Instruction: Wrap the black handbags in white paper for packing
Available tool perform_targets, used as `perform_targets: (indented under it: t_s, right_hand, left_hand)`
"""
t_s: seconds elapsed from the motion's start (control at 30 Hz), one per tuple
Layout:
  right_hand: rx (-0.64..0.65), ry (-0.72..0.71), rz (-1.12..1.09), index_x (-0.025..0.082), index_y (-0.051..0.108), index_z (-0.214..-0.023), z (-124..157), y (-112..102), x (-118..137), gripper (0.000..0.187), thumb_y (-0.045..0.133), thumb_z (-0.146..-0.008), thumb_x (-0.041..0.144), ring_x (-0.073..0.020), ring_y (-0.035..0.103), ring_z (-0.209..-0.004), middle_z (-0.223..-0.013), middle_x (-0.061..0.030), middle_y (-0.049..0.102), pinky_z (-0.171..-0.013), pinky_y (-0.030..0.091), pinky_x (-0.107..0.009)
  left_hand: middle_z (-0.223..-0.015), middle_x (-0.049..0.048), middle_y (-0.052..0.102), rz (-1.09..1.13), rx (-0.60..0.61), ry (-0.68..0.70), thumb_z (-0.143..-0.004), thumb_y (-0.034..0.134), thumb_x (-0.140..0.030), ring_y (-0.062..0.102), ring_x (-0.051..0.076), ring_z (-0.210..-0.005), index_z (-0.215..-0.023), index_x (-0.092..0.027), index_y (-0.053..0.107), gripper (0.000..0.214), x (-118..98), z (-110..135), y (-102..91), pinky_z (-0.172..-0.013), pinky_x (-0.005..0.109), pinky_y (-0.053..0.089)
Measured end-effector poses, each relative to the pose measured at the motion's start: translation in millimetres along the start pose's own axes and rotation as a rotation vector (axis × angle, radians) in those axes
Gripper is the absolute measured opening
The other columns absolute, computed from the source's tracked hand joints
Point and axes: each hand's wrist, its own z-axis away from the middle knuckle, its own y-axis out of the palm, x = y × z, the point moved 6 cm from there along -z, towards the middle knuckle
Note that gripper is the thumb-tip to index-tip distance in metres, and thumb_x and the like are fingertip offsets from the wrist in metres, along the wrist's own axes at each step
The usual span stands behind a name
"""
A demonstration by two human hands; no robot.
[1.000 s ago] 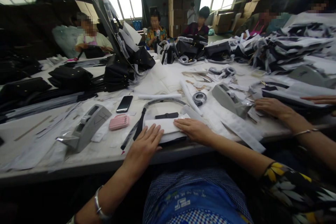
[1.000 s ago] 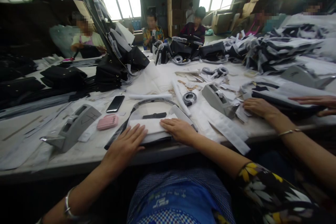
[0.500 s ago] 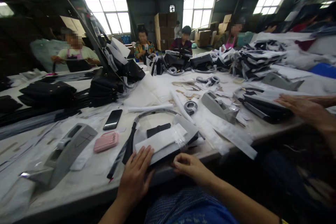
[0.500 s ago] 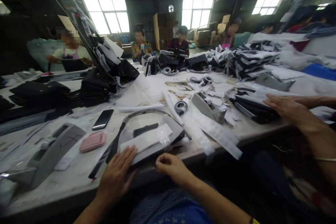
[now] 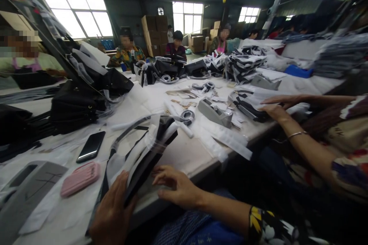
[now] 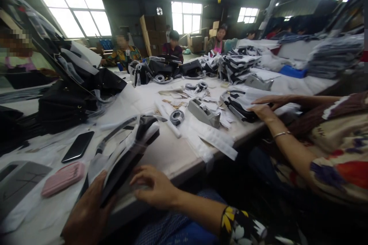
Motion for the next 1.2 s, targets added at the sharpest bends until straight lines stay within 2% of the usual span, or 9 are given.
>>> perform_targets:
  t_s: [0.17, 0.3, 0.4, 0.53, 0.67, 0.83, 0.97, 1.1, 1.2]
  right_hand:
    - [-0.103, -0.131, 0.805, 0.021, 0.068, -0.116, -15, -95, 31, 0.025, 0.060, -0.092, 0.019, -0.0200, 0.064, -0.113, -0.118, -0.0080, 0.070, -0.105, 0.047, -0.035]
    - [-0.205, 0.053, 1.361, 0.017, 0.067, -0.123, -34, -186, 28, 0.041, 0.070, -0.083, 0.010, -0.0316, 0.046, -0.136, -0.139, -0.0162, 0.058, -0.114, 0.037, -0.050]
    - [-0.167, 0.120, 1.425, 0.017, 0.074, -0.112, -48, -218, 18, 0.039, 0.079, -0.074, 0.008, -0.0372, 0.044, -0.138, -0.139, -0.0170, 0.059, -0.112, 0.034, -0.057]
    - [-0.179, 0.091, 1.354, 0.024, 0.078, -0.081, -66, -234, 17, 0.011, 0.074, -0.081, 0.013, -0.0259, 0.063, -0.120, -0.109, -0.0049, 0.076, -0.109, 0.040, -0.042]
    - [-0.419, 0.068, 1.259, 0.022, 0.078, -0.097, -76, -249, 44, 0.021, 0.059, -0.094, 0.028, -0.0246, 0.070, -0.105, -0.107, -0.0078, 0.077, -0.096, 0.049, -0.037]
    - [-0.518, -0.006, 1.048, 0.019, 0.075, -0.107, -50, -206, 65, 0.035, 0.047, -0.100, 0.038, -0.0209, 0.071, -0.102, -0.109, -0.0053, 0.076, -0.093, 0.052, -0.031]
    - [-0.179, 0.021, 0.641, 0.021, 0.076, -0.107, 5, -128, 40, 0.029, 0.054, -0.098, 0.038, -0.0212, 0.072, -0.099, -0.105, -0.0057, 0.077, -0.091, 0.054, -0.033]
    - [0.225, 0.099, 0.608, 0.022, 0.075, -0.107, 46, -78, 26, 0.026, 0.054, -0.098, 0.034, -0.0198, 0.072, -0.095, -0.100, -0.0052, 0.077, -0.089, 0.054, -0.031]
    - [0.110, 0.056, 0.770, 0.022, 0.076, -0.102, 36, -81, 33, 0.025, 0.054, -0.098, 0.035, -0.0203, 0.071, -0.092, -0.096, -0.0055, 0.077, -0.089, 0.053, -0.032]
  left_hand:
    - [-0.144, 0.0056, 0.056, 0.044, -0.007, -0.066, -0.096, 0.054, -0.024, 0.066, 0.027, -0.114, -0.155, -0.031, 0.028, 0.065, 1, -4, 0.6, -0.090, 0.038, 0.054]
    - [-0.143, 0.0021, 0.058, 0.059, -0.019, -0.180, -0.095, 0.056, -0.027, 0.067, 0.026, -0.113, -0.153, -0.034, 0.032, 0.063, 5, -9, -0.9, -0.089, 0.037, 0.056]
    - [-0.145, 0.0013, 0.056, 0.100, -0.025, -0.223, -0.094, 0.056, -0.027, 0.066, 0.026, -0.115, -0.153, -0.035, 0.032, 0.064, 7, -11, 0.8, -0.093, 0.037, 0.055]
    - [-0.147, 0.0009, 0.055, 0.106, -0.012, -0.195, -0.094, 0.055, -0.027, 0.065, 0.026, -0.116, -0.153, -0.035, 0.032, 0.064, 6, -10, 6.2, -0.095, 0.036, 0.055]
    - [-0.147, 0.0009, 0.055, 0.076, -0.020, -0.162, -0.096, 0.052, -0.030, 0.066, 0.025, -0.114, -0.153, -0.035, 0.031, 0.061, 4, -8, 9.8, -0.096, 0.036, 0.054]
    - [-0.144, 0.0029, 0.057, 0.055, -0.032, -0.192, -0.096, 0.052, -0.030, 0.069, 0.027, -0.109, -0.153, -0.034, 0.032, 0.061, 1, -11, 11.1, -0.092, 0.040, 0.058]
    - [-0.145, 0.0031, 0.055, 0.050, -0.019, -0.222, -0.094, 0.055, -0.026, 0.069, 0.030, -0.108, -0.153, -0.034, 0.032, 0.064, -2, -15, 9.4, -0.087, 0.044, 0.059]
    - [-0.143, 0.0009, 0.057, 0.045, -0.032, -0.240, -0.092, 0.060, -0.023, 0.068, 0.028, -0.110, -0.152, -0.036, 0.033, 0.067, -3, -19, 5.8, -0.089, 0.041, 0.058]
    - [-0.143, 0.0014, 0.058, 0.047, -0.031, -0.228, -0.092, 0.061, -0.020, 0.067, 0.027, -0.113, -0.152, -0.034, 0.034, 0.068, -5, -22, 3.5, -0.092, 0.038, 0.056]
